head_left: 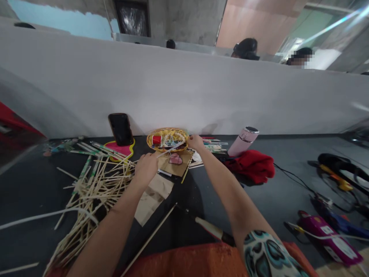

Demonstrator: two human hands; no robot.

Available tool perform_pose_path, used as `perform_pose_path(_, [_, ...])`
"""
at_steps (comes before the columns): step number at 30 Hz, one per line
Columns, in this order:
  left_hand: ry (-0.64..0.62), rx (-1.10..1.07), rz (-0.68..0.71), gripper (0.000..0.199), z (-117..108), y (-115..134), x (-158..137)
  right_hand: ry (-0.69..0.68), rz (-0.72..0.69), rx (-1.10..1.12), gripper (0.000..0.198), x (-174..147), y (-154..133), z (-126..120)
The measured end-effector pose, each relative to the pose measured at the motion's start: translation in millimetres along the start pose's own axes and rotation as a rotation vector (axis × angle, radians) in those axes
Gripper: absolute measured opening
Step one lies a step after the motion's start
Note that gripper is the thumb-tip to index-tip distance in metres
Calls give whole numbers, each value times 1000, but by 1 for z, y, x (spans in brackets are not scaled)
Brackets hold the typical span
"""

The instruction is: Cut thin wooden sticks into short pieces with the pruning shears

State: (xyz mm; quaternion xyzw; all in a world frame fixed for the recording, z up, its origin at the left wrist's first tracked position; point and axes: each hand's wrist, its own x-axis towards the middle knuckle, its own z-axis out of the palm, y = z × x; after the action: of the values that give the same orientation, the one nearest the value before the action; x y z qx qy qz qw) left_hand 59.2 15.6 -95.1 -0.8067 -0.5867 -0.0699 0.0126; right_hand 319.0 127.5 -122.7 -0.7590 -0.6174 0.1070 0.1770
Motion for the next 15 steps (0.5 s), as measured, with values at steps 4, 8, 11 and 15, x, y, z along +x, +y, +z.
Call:
perform_pose_path(4, [-26, 21, -28, 30, 8, -4, -1, 138, -31, 36, 24, -9, 6, 4])
perform_pose_path(8, [-47, 27, -21, 28, 12, -6, -3, 209, -69, 72, 22, -22, 11, 4])
perform_pose_path(11, [-52, 33, -22, 28, 14, -7, -4, 234, -96, 80, 21, -29, 12, 4])
perform_pose_path(15, [-66, 42, -39, 28, 14, -8, -4, 233, -111, 66, 22, -34, 12, 0])
